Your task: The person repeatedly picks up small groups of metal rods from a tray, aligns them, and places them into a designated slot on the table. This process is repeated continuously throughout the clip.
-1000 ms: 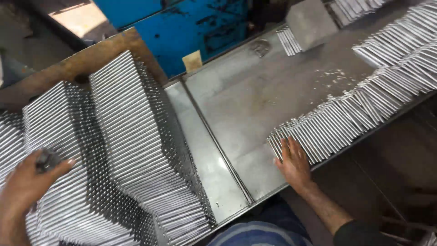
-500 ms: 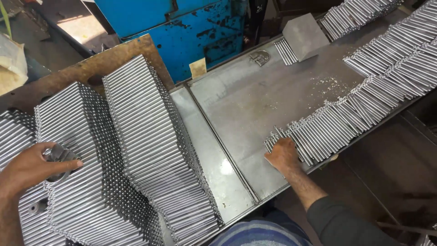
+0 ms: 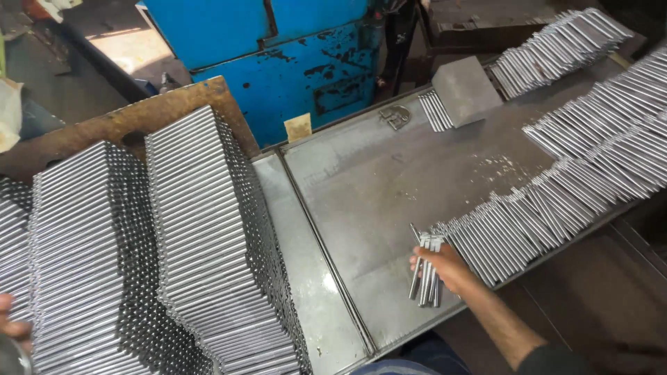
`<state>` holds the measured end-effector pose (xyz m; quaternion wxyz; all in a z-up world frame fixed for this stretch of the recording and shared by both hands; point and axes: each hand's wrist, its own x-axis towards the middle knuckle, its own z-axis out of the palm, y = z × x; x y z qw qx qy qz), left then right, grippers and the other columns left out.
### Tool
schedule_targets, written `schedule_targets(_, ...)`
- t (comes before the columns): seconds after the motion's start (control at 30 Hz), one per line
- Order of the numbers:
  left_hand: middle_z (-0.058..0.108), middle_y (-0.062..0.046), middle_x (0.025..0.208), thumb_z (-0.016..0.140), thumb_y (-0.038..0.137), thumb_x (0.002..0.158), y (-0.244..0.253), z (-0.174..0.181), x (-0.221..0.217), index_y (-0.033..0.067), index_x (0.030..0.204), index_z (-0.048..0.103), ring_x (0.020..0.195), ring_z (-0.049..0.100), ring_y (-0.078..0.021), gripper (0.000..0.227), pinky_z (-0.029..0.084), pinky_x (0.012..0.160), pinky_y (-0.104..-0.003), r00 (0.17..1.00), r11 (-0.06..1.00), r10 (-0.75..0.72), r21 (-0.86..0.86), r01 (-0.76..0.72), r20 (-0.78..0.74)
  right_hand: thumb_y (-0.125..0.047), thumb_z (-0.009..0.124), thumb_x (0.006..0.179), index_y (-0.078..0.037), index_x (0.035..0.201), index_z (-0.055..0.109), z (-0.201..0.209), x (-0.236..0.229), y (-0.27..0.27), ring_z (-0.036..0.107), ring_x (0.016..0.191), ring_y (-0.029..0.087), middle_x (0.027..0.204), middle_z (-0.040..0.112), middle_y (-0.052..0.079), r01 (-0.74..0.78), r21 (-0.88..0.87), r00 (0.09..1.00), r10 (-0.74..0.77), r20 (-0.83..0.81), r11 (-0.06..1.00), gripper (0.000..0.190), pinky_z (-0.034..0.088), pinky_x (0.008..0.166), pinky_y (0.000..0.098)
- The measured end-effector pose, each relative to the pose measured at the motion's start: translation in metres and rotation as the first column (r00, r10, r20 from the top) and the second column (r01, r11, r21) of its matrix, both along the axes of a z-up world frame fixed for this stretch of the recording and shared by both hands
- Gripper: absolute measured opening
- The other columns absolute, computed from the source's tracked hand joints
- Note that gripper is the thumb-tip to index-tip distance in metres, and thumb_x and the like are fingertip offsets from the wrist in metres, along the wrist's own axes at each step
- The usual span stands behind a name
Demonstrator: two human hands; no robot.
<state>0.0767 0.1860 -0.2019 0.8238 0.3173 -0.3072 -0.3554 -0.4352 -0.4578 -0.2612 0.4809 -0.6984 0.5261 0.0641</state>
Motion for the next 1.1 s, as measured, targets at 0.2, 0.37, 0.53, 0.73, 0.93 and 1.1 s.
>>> schedule_targets(0.2, 0.054, -0.031, 0.065, 0.057, 0.02, 0.099, -0.285, 0.037, -0.325, 0.0047, 0.101, 0.064, 0.05, 0.053, -0.0465, 0.017, 0.045, 0.04, -0.052, 0.72, 0.601, 0.679, 0.673, -0.431, -0.146, -0.008, 0.069, 0.09, -0.007, 0.119, 0.065, -0.034, 0.024, -0.139, 0.069, 0.109, 0.033, 0.112, 0.071, 0.014, 0.097, 0.662, 0.472, -0.619, 0.627, 0.744, 0.03, 0.056, 0.1, 0.0509)
schedule_targets(0.37, 0.068, -0.022, 0.107, 0.055, 0.036, 0.089, -0.5, -0.041, -0.443, -0.0103, 0.135, 0.06, 0.104, 0.069, -0.0391, 0.065, 0.058, 0.097, -0.05, 0.719, 0.906, 0.335, 0.418, -0.068, -0.609, -0.012, 0.067, 0.094, -0.01, 0.102, 0.074, -0.032, 0.068, -0.216, 0.072, 0.098, 0.014, 0.102, 0.078, 0.004, -0.084, -0.195, 0.531, 0.21, 0.821, 0.977, 0.01, 0.055, 0.089, 0.028)
schedule_targets(0.53, 0.067, -0.01, 0.099, 0.055, 0.051, 0.084, -0.554, -0.057, -0.473, 0.0091, 0.124, 0.066, 0.103, 0.067, -0.0306, 0.059, 0.056, 0.077, -0.042, 0.406, 0.898, 0.42, 0.437, -0.055, -0.812, -0.017, 0.063, 0.098, -0.01, 0.107, 0.077, -0.089, 0.061, -0.259, 0.074, 0.101, 0.017, 0.108, 0.079, 0.003, -0.323, -0.261, 0.605, 0.41, 0.683, 0.91, 0.018, 0.057, 0.091, 0.032)
schedule_targets(0.73, 0.065, -0.005, 0.079, 0.046, 0.065, 0.091, -0.562, -0.031, -0.475, 0.0168, 0.104, 0.065, 0.055, 0.054, -0.0161, 0.053, 0.029, 0.038, -0.026, 0.389, 0.802, 0.548, 0.597, 0.006, -0.74, -0.004, 0.066, 0.094, 0.005, 0.122, 0.07, -0.078, 0.079, -0.227, 0.07, 0.079, 0.024, 0.092, 0.072, 0.016, -0.328, 0.275, 0.734, 0.061, 0.676, 0.904, 0.029, 0.057, 0.078, 0.0338)
schedule_targets(0.93, 0.056, 0.006, 0.091, 0.049, 0.059, 0.083, -0.551, -0.015, -0.46, 0.0248, 0.103, 0.068, 0.067, 0.044, -0.0085, 0.044, 0.028, 0.054, -0.026, 0.629, 0.495, 0.667, 0.869, 0.027, -0.399, -0.031, 0.073, 0.089, -0.002, 0.108, 0.071, -0.039, 0.064, -0.146, 0.056, 0.094, 0.025, 0.103, 0.062, 0.011, -0.755, -0.237, 0.554, 0.788, 0.268, 0.611, 0.035, 0.042, 0.086, 0.0379)
schedule_targets(1.1, 0.051, -0.003, 0.095, 0.055, 0.072, 0.092, -0.538, -0.049, -0.445, 0.0102, 0.122, 0.065, 0.075, 0.048, -0.0154, 0.07, 0.036, 0.052, -0.026, 0.651, 0.425, 0.705, 0.903, -0.068, -0.283, -0.03, 0.07, 0.094, -0.013, 0.12, 0.075, 0.004, 0.065, -0.087, 0.068, 0.12, 0.031, 0.119, 0.077, 0.011, -0.857, -0.297, 0.397, 0.907, 0.144, 0.422, 0.032, 0.052, 0.104, 0.0428)
